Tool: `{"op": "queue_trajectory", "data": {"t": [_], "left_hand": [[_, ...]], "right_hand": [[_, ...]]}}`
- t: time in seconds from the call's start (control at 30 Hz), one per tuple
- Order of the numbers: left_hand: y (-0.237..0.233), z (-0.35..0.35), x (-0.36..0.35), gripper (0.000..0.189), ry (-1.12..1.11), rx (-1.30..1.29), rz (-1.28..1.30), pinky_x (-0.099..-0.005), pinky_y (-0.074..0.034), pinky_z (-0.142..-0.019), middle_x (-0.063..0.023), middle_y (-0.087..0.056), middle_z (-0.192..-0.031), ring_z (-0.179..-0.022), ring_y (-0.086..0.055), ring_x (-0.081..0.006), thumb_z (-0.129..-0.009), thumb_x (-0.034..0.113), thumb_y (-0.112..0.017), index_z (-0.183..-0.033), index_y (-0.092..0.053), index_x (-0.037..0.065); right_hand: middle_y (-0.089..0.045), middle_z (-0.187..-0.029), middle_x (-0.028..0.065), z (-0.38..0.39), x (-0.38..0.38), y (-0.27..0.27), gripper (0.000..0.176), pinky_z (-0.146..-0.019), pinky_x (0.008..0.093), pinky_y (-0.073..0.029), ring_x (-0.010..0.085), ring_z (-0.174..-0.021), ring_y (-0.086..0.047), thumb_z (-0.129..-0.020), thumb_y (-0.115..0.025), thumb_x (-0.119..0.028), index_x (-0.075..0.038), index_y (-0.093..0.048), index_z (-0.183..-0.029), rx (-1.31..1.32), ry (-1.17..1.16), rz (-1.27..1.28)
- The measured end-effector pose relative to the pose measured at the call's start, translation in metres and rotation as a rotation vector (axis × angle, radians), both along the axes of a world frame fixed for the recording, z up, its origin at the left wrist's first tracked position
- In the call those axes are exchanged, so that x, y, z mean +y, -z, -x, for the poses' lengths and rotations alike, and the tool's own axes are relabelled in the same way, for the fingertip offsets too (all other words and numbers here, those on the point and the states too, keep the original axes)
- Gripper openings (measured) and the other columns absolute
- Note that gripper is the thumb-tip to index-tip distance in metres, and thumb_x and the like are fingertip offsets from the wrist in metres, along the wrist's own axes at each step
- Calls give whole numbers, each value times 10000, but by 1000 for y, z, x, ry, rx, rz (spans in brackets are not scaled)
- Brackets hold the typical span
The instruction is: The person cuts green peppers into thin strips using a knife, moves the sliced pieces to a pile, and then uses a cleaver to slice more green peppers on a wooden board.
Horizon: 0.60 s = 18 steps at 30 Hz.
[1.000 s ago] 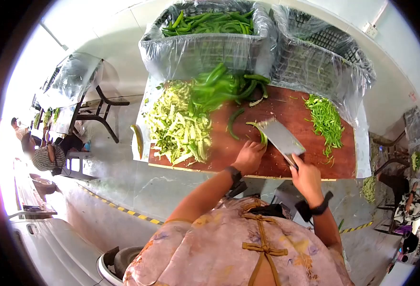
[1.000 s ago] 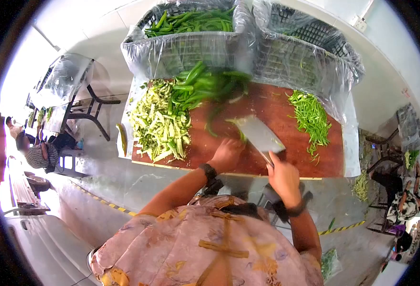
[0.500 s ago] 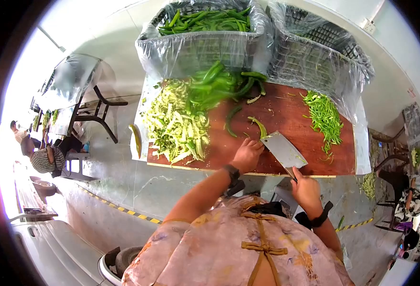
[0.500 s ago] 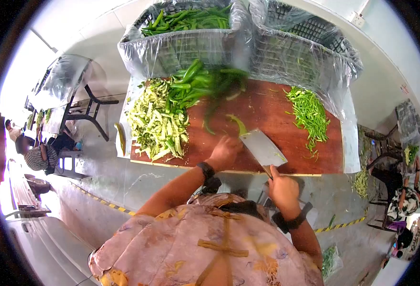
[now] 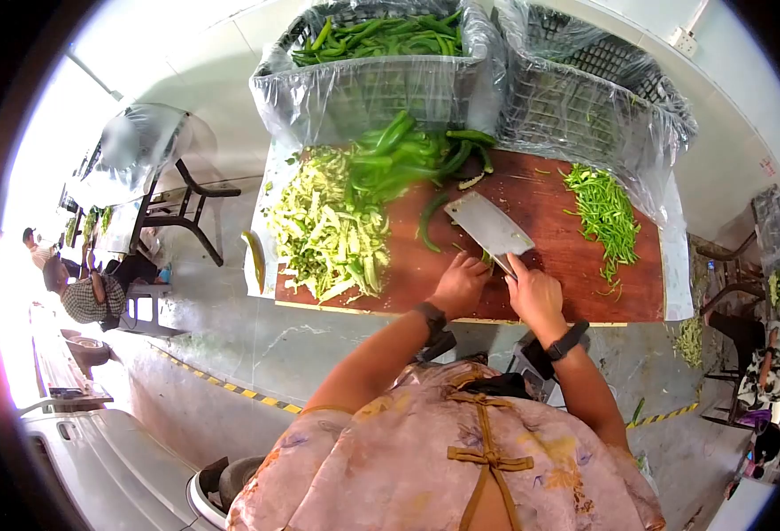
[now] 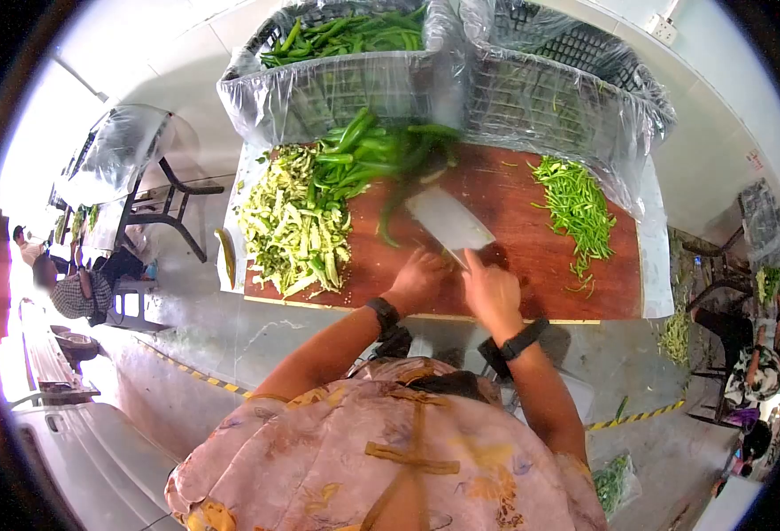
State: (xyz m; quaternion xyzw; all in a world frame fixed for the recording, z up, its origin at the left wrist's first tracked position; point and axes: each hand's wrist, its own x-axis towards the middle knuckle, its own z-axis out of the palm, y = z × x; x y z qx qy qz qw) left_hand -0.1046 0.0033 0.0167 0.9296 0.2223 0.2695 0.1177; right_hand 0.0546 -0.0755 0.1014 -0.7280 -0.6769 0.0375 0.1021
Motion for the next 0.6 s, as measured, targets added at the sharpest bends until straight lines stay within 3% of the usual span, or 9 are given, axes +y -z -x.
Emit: {"op": "queue_trajectory", "data": {"t": [0.17,0.4,0.47,0.5,0.57,0.6], "left_hand": [[3,-1,8,353,8,48,6,-417,-379,-968,-95,-574,-1046,-982,-531,-264,-715,112,-549,-1051,-634,41],[-20,-18,28,377,17,150,22,-424,-444,-914,-130,-512,-1241,-1083,-519,-297,-748,138,-574,-1121,-619,110],[-28,-30,37,373,50,383,104,-414,-458,-904,-138,-495,-1280,-1104,-513,-308,-751,139,-575,-1120,-619,99],[-11,-41,48,373,64,381,100,-414,-458,-904,-138,-495,-1280,-1104,-513,-308,-751,139,-575,-1120,-619,99],[39,-65,77,334,-21,282,-246,-413,-455,-914,-137,-513,-1236,-1085,-516,-302,-756,130,-563,-1079,-638,92],[-14,-67,71,331,-24,705,-660,-412,-459,-889,-126,-522,-1195,-1065,-512,-297,-748,140,-573,-1070,-640,93]], "right_hand": [[-630,-725,210,-4,3,-15,411,-582,487,-474,395,-643,-605,-840,-618,-260,-158,-570,-1235,157,139,-126],[-630,-747,214,-37,-86,-5,438,-617,488,-477,403,-673,-607,-834,-614,-272,-177,-558,-1258,199,279,-8],[-625,-753,232,-36,-109,-2,438,-629,485,-482,411,-682,-610,-828,-612,-285,-161,-569,-1246,189,369,18],[-625,-753,232,-34,-119,-2,438,-629,485,-482,411,-682,-610,-828,-612,-285,-161,-569,-1246,187,384,15],[-627,-760,237,-32,-137,-6,444,-641,480,-488,408,-696,-616,-825,-607,-301,-141,-575,-1238,275,411,-15],[-639,-823,233,-31,-144,-9,443,-650,464,-491,395,-733,-624,-831,-599,-288,-127,-571,-1242,286,435,41]]}}
